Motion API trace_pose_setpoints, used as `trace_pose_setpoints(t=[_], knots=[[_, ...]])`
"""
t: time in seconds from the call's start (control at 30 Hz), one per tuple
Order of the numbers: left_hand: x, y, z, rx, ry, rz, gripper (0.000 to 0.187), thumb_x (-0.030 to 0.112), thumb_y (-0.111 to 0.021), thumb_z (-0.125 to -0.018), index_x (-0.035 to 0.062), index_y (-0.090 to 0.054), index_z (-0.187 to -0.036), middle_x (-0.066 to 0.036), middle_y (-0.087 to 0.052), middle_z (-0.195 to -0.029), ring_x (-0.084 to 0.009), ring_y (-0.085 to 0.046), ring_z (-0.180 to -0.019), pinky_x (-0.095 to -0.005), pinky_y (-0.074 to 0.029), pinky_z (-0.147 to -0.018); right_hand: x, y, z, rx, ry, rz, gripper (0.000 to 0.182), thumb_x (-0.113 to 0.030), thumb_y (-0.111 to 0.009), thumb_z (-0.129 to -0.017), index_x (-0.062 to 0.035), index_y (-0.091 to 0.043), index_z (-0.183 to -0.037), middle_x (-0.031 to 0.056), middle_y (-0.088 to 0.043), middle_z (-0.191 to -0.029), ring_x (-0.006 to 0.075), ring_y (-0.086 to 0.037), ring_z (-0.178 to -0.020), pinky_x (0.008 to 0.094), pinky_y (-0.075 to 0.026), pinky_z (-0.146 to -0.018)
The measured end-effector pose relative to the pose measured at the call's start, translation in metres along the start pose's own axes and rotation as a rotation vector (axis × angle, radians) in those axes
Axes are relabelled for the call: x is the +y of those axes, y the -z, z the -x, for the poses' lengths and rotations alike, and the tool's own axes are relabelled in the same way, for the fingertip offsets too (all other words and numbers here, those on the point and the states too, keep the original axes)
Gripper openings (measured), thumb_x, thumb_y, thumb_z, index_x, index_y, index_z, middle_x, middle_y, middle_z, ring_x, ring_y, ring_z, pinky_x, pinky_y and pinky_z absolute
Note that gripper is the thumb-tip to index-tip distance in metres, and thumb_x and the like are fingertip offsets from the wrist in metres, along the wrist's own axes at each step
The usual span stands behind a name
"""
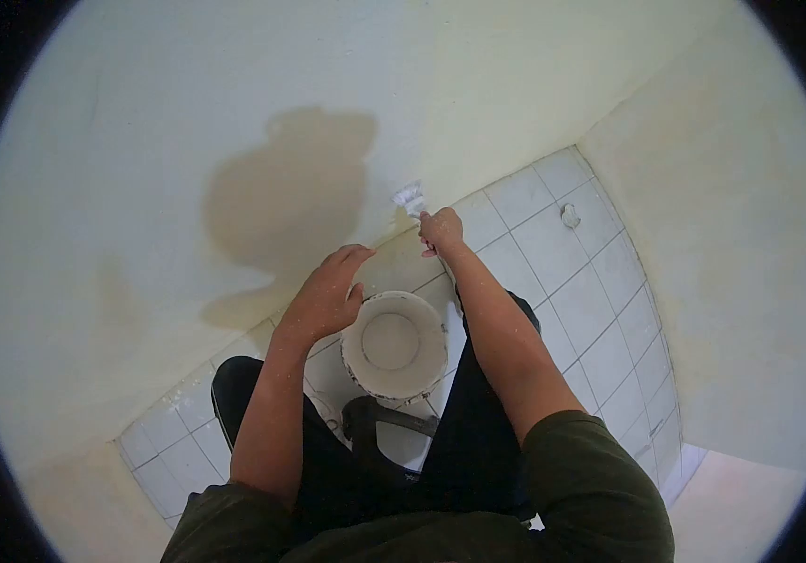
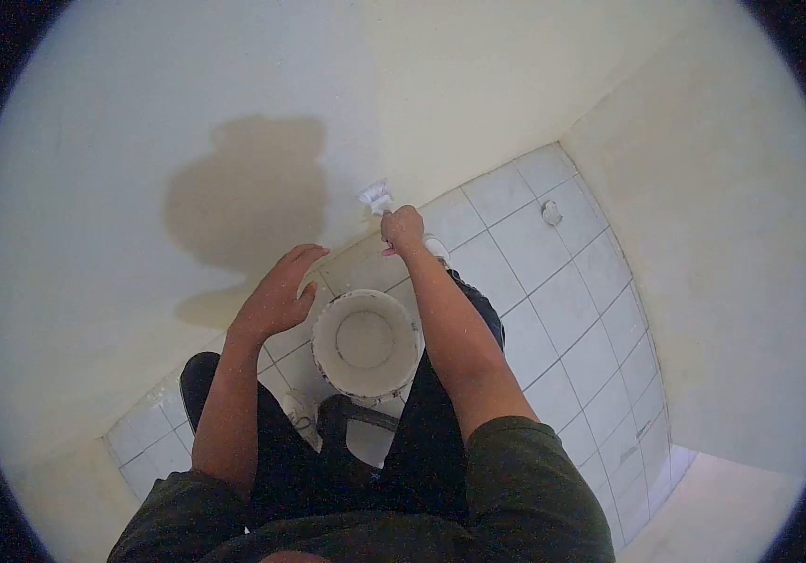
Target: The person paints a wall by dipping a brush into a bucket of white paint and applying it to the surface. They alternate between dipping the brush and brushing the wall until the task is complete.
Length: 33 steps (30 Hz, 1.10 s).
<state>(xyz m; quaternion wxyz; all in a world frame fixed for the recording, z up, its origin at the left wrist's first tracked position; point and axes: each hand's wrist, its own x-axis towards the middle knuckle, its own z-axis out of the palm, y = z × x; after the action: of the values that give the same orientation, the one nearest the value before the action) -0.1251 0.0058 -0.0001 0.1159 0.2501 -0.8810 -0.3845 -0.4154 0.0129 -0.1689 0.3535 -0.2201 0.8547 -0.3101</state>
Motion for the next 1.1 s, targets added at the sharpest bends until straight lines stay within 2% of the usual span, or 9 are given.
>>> trace_pose_setpoints(t=[0.07,0.17,0.27,0.5,0.67,0.77,0.83,0.93,1.1], knots=[[-0.003,0.000,0.003,-0.001,-0.003,-0.005,0.052,-0.001,-0.058,-0.087,0.0061,-0.049,-0.138,-0.018,-0.050,-0.140,-0.0370,-0.048,-0.132,-0.0438,-0.039,-0.113,-0.028,0.015,0.035,0.000,-0.085,-0.096,0.042,-0.030,-0.065,-0.095,0.0068,-0.066,-0.075,0.0151,-0.068,-0.066,0.0252,-0.066,-0.050,0.0363,-0.054,-0.039],[-0.001,0.004,0.004,0.011,-0.015,-0.031,0.053,-0.001,-0.058,-0.087,0.0066,-0.049,-0.138,-0.018,-0.050,-0.140,-0.0369,-0.048,-0.132,-0.0438,-0.039,-0.113,-0.061,0.048,0.073,-0.092,-0.034,-0.279,0.041,-0.030,-0.067,-0.094,0.0054,-0.065,-0.075,0.0086,-0.060,-0.057,0.0184,-0.054,-0.041,0.0316,-0.045,-0.035],[0.004,0.008,0.005,0.016,-0.015,0.007,0.053,0.000,-0.059,-0.087,0.0069,-0.049,-0.138,-0.018,-0.050,-0.141,-0.0365,-0.048,-0.132,-0.0435,-0.039,-0.113,-0.100,0.086,0.118,-0.112,0.096,-0.424,0.041,-0.031,-0.068,-0.095,0.0029,-0.065,-0.073,0.0031,-0.050,-0.050,0.0129,-0.041,-0.035,0.0294,-0.037,-0.032],[0.002,0.003,0.009,0.026,-0.031,0.005,0.053,-0.001,-0.059,-0.086,0.0060,-0.049,-0.138,-0.018,-0.051,-0.140,-0.0357,-0.049,-0.132,-0.0428,-0.039,-0.113,-0.205,0.162,0.216,-0.058,0.420,-0.688,0.044,-0.035,-0.067,-0.096,0.0009,-0.061,-0.070,0.0003,-0.042,-0.046,0.0094,-0.035,-0.033,0.0268,-0.028,-0.030],[0.000,0.004,0.009,0.024,-0.028,0.024,0.052,-0.001,-0.059,-0.086,0.0055,-0.049,-0.137,-0.018,-0.051,-0.140,-0.0354,-0.049,-0.132,-0.0426,-0.039,-0.113,-0.262,0.182,0.244,-0.073,0.693,-0.901,0.041,-0.037,-0.061,-0.100,-0.0019,-0.059,-0.079,-0.0016,-0.041,-0.047,0.0078,-0.029,-0.034,0.0245,-0.027,-0.034],[-0.002,0.003,0.009,0.056,-0.067,-0.003,0.052,-0.001,-0.059,-0.086,0.0052,-0.049,-0.136,-0.017,-0.051,-0.139,-0.0355,-0.049,-0.131,-0.0427,-0.039,-0.112,-0.263,0.170,0.234,-0.066,0.751,-0.855,0.042,-0.039,-0.060,-0.101,-0.0006,-0.060,-0.083,-0.0004,-0.046,-0.052,0.0087,-0.035,-0.041,0.0262,-0.033,-0.040],[-0.004,0.002,0.009,0.051,-0.052,0.002,0.052,-0.001,-0.058,-0.086,0.0052,-0.049,-0.136,-0.018,-0.051,-0.139,-0.0357,-0.049,-0.131,-0.0426,-0.039,-0.112,-0.249,0.149,0.210,-0.121,0.672,-0.794,0.043,-0.040,-0.059,-0.101,-0.0003,-0.061,-0.086,0.0002,-0.048,-0.056,0.0096,-0.038,-0.045,0.0274,-0.035,-0.044],[-0.002,0.005,0.010,0.038,-0.043,0.021,0.052,-0.002,-0.058,-0.085,0.0051,-0.049,-0.136,-0.018,-0.051,-0.139,-0.0362,-0.049,-0.131,-0.0426,-0.039,-0.113,-0.205,0.109,0.155,-0.252,0.539,-0.769,0.044,-0.042,-0.057,-0.102,-0.0007,-0.062,-0.088,0.0012,-0.050,-0.062,0.0114,-0.042,-0.050,0.0280,-0.038,-0.048],[0.000,0.008,0.012,0.041,-0.023,0.024,0.053,-0.001,-0.058,-0.085,0.0055,-0.050,-0.136,-0.019,-0.051,-0.139,-0.0366,-0.049,-0.132,-0.0427,-0.039,-0.112,-0.114,0.037,0.081,-0.260,0.356,-0.770,0.040,-0.037,-0.054,-0.102,-0.0005,-0.061,-0.088,0.0029,-0.050,-0.063,0.0141,-0.042,-0.049,0.0305,-0.038,-0.049]])
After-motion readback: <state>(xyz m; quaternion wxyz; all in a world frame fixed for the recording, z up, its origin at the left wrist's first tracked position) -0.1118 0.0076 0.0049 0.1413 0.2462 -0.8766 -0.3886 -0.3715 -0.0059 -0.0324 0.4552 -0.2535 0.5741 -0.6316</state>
